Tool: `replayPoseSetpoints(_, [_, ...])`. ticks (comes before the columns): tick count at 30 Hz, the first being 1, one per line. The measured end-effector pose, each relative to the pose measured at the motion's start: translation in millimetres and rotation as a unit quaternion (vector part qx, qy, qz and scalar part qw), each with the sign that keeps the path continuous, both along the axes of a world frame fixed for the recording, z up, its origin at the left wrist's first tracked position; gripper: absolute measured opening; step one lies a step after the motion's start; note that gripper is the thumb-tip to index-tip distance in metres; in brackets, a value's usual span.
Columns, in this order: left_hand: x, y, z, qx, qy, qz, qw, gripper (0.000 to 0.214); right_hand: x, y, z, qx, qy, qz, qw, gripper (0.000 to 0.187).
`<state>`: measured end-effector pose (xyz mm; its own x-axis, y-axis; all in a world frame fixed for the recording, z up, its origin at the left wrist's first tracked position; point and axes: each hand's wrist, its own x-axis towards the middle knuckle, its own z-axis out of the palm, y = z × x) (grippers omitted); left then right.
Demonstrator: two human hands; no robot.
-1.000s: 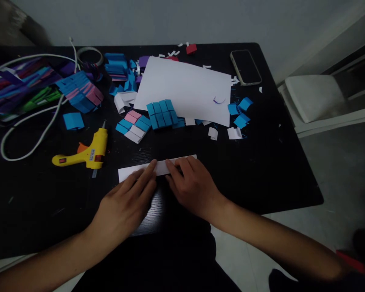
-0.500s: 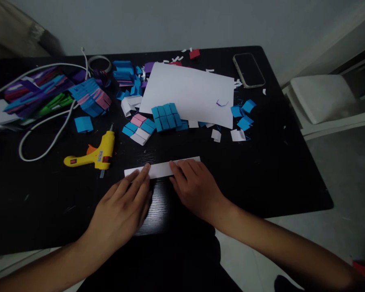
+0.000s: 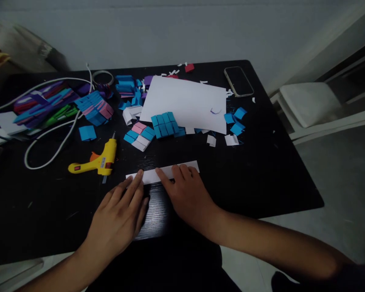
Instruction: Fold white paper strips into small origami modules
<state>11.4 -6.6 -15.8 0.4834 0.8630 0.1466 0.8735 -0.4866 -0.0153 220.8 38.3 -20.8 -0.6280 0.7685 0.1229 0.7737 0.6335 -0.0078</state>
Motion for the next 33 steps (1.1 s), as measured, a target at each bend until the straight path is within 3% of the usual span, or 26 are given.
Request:
replayPoseSetpoints(7, [-2,0,-2.8,0.0,-0.012,0.004,1.0,0.034,24,-2,-0.4,0.02,0.029,-0.057,0.998,0.04])
replayPoseSetpoints(15, [-3,-1,-4.7,0.01,-0.007,0.007,1.0,0.04,59,-4,4.9,0.007,0.005,-0.131,0.991,0.049])
replayPoseSetpoints(22, [-12,0,-8.2,0.014,-0.026,0.007,1.0,0.042,62,-3,4.7,-0.019,0.008,-0.14,0.99,0.048])
replayPoseSetpoints(33, [-29,-6,-10.0,0.019,-0.017,0.005,1.0,0.042,59,12,3.3,0.015,0.067,-0.139,0.988,0.038])
